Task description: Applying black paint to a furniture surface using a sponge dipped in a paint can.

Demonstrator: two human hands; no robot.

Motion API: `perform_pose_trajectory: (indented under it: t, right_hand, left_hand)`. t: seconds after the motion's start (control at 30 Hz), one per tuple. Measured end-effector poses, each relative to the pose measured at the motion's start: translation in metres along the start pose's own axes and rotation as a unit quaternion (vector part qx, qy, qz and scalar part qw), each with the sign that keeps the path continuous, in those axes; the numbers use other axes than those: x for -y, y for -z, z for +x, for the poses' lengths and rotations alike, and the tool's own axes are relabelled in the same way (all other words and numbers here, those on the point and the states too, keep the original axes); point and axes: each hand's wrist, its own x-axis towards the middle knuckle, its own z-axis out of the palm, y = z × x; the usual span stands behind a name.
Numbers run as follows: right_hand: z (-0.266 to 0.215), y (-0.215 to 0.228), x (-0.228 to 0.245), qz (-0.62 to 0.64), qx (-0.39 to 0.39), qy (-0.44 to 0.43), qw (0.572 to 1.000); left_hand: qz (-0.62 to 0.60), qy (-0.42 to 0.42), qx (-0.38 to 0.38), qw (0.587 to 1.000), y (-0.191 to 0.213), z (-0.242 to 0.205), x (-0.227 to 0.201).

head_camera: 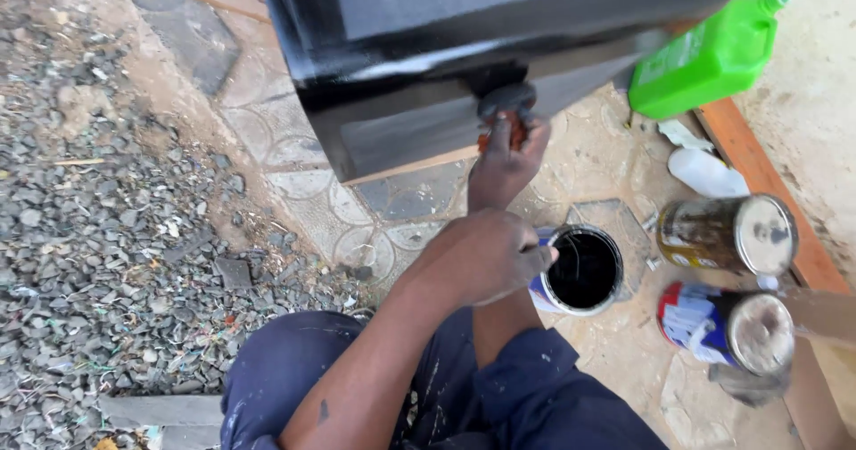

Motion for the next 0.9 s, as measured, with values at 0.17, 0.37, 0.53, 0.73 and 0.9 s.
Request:
perform_pose_trajectory:
  t: [0.17,0.37,0.53,0.73,0.9]
  right_hand:
    - [0.016,0.0,0.012,-0.054,0.002,0.067,0.996]
    - [0.005,-0.005,-0.029,-0.193,-0.066,0.143,0.969]
    - [0.04,0.008,-0.023,-0.237,-0.048,0.172,0.955]
    - [0.267,0.132,-0.015,-0.172,-0.092,0.13,0.972]
    - [0.241,0.143,-0.005,-0.083,0.059,0.131,0.986]
  left_hand:
    - [-0.02,-0.012,-0.012,1.0,0.007,0.003,0.009]
    - [-0.057,-0.042,-0.004,0.997,0.007,0.011,0.01]
    - [-0.038,-0.021,0.039,0.998,0.019,0.011,0.007]
    - [-0.045,0.05,0.075,0.995,0.019,0.007,0.022]
    - [-0.086,0.043,0.043,0.994,0.021,0.003,0.016]
